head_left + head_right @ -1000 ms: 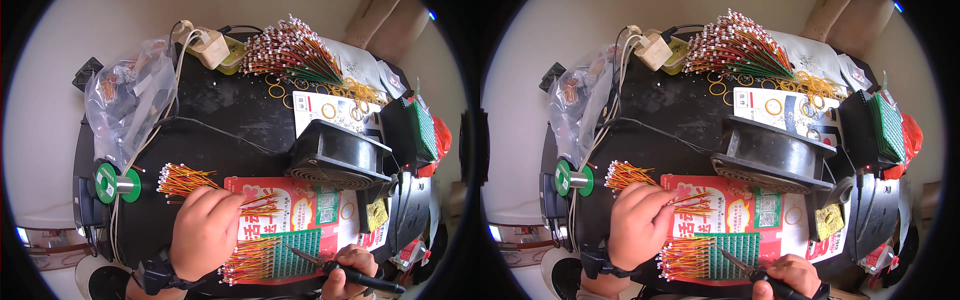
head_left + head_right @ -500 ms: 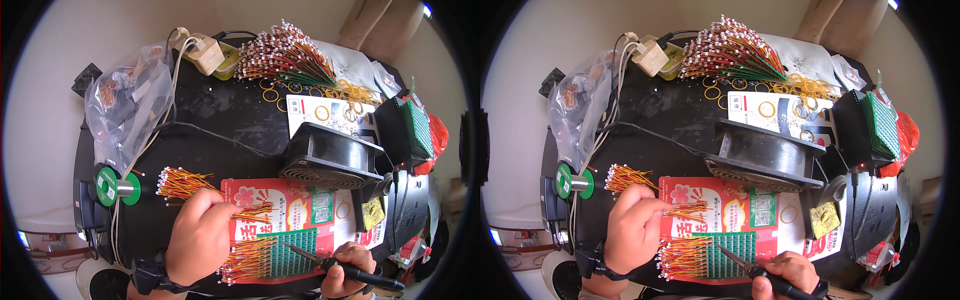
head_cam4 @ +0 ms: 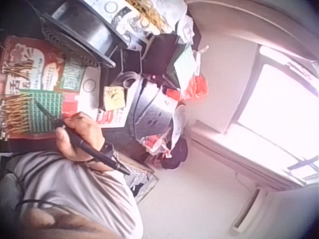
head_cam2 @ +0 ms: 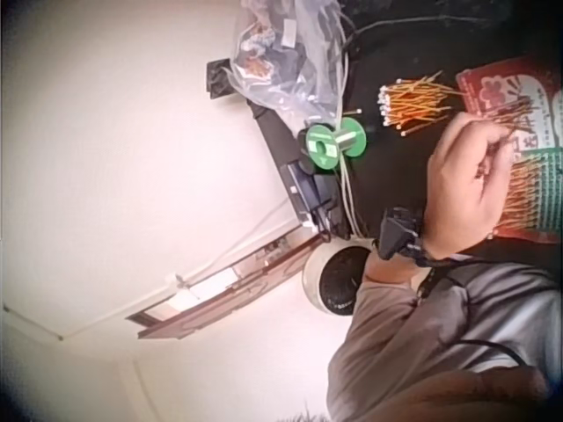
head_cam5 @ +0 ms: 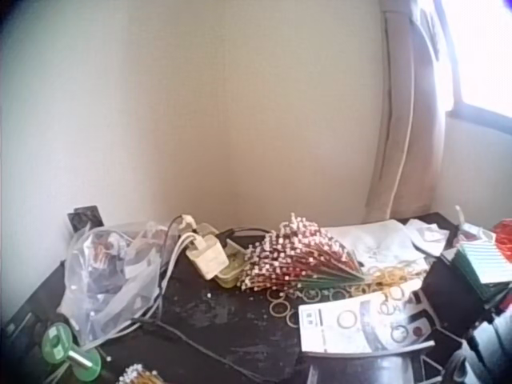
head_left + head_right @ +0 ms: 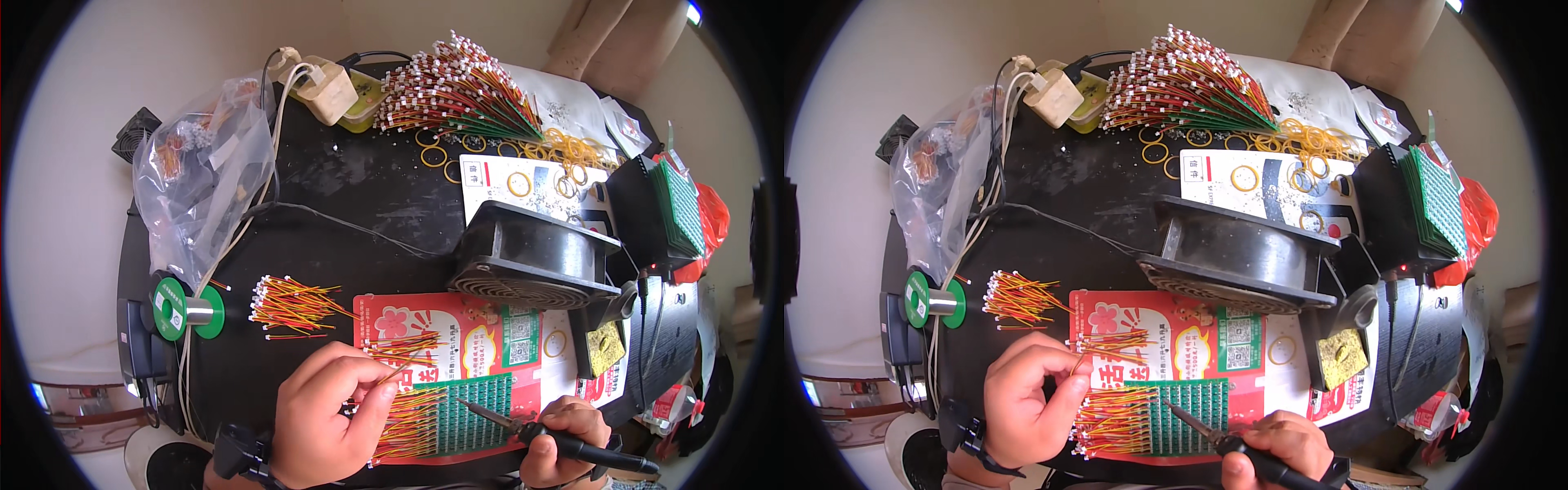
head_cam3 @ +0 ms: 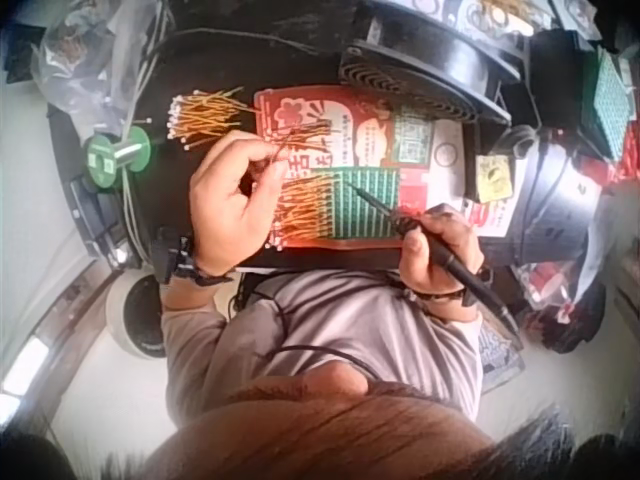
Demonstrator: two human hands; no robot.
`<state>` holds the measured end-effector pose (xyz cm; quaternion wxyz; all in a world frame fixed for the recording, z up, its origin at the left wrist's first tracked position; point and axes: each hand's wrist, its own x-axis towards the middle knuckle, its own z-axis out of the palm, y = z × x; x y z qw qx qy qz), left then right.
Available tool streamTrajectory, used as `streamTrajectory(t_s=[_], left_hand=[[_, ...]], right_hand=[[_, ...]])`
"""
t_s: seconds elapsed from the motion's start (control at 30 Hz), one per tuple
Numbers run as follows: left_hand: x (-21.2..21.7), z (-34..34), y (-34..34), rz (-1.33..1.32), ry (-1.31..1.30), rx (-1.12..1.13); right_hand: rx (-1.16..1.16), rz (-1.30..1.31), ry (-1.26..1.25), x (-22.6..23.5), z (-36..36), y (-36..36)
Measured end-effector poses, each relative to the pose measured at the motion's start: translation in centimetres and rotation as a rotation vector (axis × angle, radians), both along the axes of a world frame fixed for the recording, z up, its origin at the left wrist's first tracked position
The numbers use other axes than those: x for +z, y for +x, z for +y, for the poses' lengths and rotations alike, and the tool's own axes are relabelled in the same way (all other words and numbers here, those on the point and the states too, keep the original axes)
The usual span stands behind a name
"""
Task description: Soldering small electronic components onto a green circuit board at an industrial workstation.
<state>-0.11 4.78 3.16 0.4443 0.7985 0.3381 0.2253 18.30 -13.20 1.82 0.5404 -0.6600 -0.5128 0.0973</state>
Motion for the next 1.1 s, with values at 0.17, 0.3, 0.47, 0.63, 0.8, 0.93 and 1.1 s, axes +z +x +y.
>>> streamTrajectory(t_s=[0.17, 0.3, 0.47, 0.63, 0.8, 0.93, 1.1], left_hand=[[-0.9, -0.6, -0.4, -0.073, -0.227, -0.038], [-0.8, -0.9, -0.3, -0.124, -0.456, 0.052], [-0.1, -0.7, -0.4, -0.004, -0.316, -0.023], [-0.7, -1.6, 0.7, -0.074, 0.115, 0.022], [-0.6, -2.8, 0.5, -0.077, 0.243, -0.078], [-1.1, -3.3, 0.3, -0.049, 0.424, -0.206], [-1.5, -3.9, 0.9, -0.003, 0.466, -0.216]], right_hand=[[0.005, -0.009, -0.007, -0.1, 0.0, -0.1], [0.008, 0.021, -0.007, -0.2, 0.0, -0.1], [0.002, -0.015, -0.008, 0.0, 0.1, 0.1], [-0.015, -0.016, -0.01, -0.1, 0.1, 0.0], [-0.006, -0.033, -0.027, 0.1, 0.1, 0.1], [0.012, 0.004, -0.033, 0.2, 0.2, 0.1], [0.035, 0.012, -0.049, 0.2, 0.3, 0.2]])
